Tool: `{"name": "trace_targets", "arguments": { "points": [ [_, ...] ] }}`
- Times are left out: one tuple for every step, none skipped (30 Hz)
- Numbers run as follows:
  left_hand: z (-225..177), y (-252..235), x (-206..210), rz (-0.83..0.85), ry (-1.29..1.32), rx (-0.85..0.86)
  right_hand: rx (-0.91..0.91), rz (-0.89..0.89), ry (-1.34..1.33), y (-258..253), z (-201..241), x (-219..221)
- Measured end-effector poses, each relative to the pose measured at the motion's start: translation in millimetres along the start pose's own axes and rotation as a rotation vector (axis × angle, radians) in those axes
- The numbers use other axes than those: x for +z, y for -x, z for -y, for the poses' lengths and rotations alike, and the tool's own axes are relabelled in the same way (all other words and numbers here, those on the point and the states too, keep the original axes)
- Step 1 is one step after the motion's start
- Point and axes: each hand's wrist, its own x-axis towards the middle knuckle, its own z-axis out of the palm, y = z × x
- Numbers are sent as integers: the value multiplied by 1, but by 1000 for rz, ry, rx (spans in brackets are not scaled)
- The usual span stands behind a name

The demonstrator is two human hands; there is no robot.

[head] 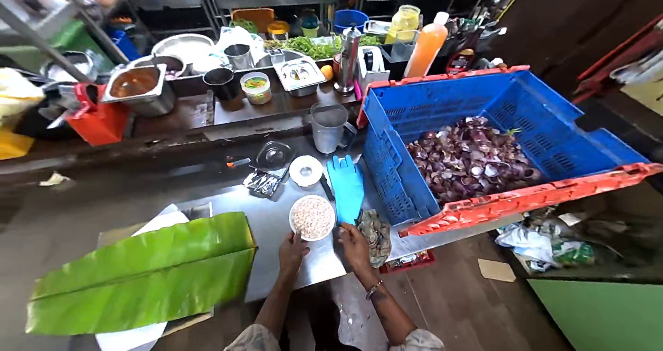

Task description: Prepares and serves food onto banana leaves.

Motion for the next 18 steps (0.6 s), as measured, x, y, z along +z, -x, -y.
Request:
{"name": "trace_targets", "arguments": {
  "points": [
    [-1,-5,5,-8,29,4,73,26,-127,-9,-2,9],
    [-1,-8,8,-14,49,4,132,40,-244,-16,-3,18],
    [-1,-10,9,-27,62,-1,180,44,-346,-21,-1,26],
    [-1,-12,11,-45,72,-8,218,51,-425,-24,1,32],
    [-1,-14,13,-66,84,-21,251,51,-476,-25,4,36],
    [-1,-15,14,-74,100,-38,277,53,-513,-24,8,36],
    [-2,-13,11,-74,116,-61,293,66,-540,-21,11,35],
    [-5,-7,3,-79,138,-77,297,96,-563,-17,14,34],
    [-10,2,-9,-75,167,-92,298,131,-595,-13,19,35],
    [-16,15,-25,-62,205,-99,302,175,-632,-8,24,38],
    [-21,32,-42,-50,245,-95,318,232,-679,0,30,43],
    [-27,50,-61,-37,288,-83,348,307,-736,9,40,53],
    [-31,68,-81,-24,333,-68,382,404,-808,22,53,65],
    [-33,85,-99,-12,370,-60,415,505,-903,36,65,80],
    [-33,100,-119,7,393,-53,457,579,-998,50,76,98],
    [-32,113,-139,22,394,-38,507,642,-1090,62,86,117],
    [-32,122,-162,17,366,-12,565,674,-1144,71,96,137],
    [-30,131,-186,-27,313,28,623,691,-1163,79,104,158]
  ]
}}
